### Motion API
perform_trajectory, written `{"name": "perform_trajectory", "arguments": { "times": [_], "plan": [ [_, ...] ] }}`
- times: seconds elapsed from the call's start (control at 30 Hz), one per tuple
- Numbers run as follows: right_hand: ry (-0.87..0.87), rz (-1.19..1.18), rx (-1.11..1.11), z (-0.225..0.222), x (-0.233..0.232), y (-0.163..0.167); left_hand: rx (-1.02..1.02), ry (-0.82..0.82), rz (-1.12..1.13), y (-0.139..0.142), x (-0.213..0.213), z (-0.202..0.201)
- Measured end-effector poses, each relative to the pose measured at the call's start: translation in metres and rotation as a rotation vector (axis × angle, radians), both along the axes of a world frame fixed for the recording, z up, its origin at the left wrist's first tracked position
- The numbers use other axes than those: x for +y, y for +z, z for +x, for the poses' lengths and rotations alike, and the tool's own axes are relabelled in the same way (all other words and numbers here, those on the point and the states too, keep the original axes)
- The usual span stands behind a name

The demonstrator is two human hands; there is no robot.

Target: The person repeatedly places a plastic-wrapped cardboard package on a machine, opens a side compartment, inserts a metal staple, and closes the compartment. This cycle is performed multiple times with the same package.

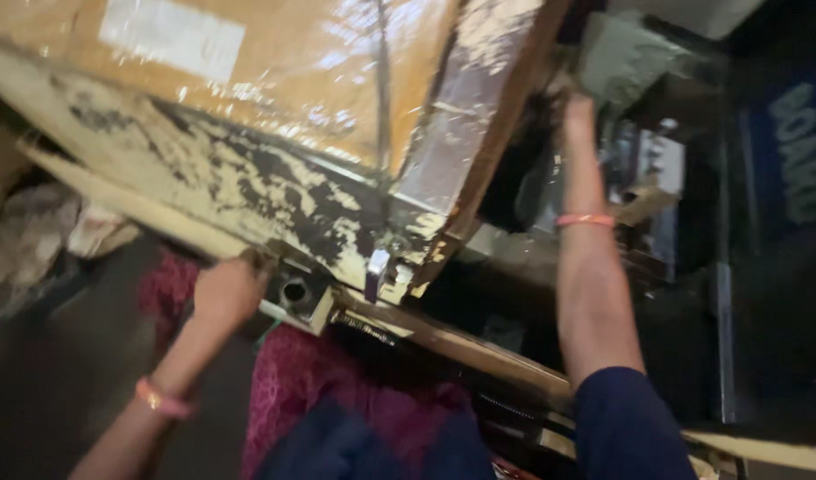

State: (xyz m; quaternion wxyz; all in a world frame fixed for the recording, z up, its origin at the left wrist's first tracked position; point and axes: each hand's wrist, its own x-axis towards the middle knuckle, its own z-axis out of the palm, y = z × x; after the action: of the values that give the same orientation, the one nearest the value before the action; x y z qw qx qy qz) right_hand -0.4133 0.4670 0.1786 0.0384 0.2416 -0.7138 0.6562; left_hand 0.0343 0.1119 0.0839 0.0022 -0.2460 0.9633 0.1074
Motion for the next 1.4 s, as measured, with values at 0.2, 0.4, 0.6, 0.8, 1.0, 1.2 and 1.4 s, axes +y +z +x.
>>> {"name": "perform_trajectory", "arguments": {
  "times": [0.2,0.4,0.6,0.8,1.0,1.2,1.4],
  "plan": [
    [-0.211,0.240,-0.296,0.035,-0.008,-0.013,0.529,-0.309,0.652,0.081,0.093,0.000],
    [0.147,0.190,-0.346,0.076,0.021,-0.008,0.714,-0.237,0.842,0.089,0.164,-0.023],
    [0.466,-0.113,-0.331,0.127,0.076,0.011,0.928,-0.151,0.671,0.064,0.190,-0.050],
    [0.477,-0.110,-0.239,0.169,0.127,0.009,0.888,-0.183,0.657,0.056,0.193,-0.056],
    [0.341,-0.044,-0.226,0.227,0.187,0.001,0.814,-0.360,0.630,0.054,0.253,-0.050],
    [0.202,-0.234,-0.296,0.311,0.259,0.005,0.693,-0.597,0.691,0.061,0.336,-0.034],
    [-0.070,-0.201,-0.191,0.384,0.329,0.011,0.536,-0.873,0.697,0.070,0.405,-0.036]
  ]
}}
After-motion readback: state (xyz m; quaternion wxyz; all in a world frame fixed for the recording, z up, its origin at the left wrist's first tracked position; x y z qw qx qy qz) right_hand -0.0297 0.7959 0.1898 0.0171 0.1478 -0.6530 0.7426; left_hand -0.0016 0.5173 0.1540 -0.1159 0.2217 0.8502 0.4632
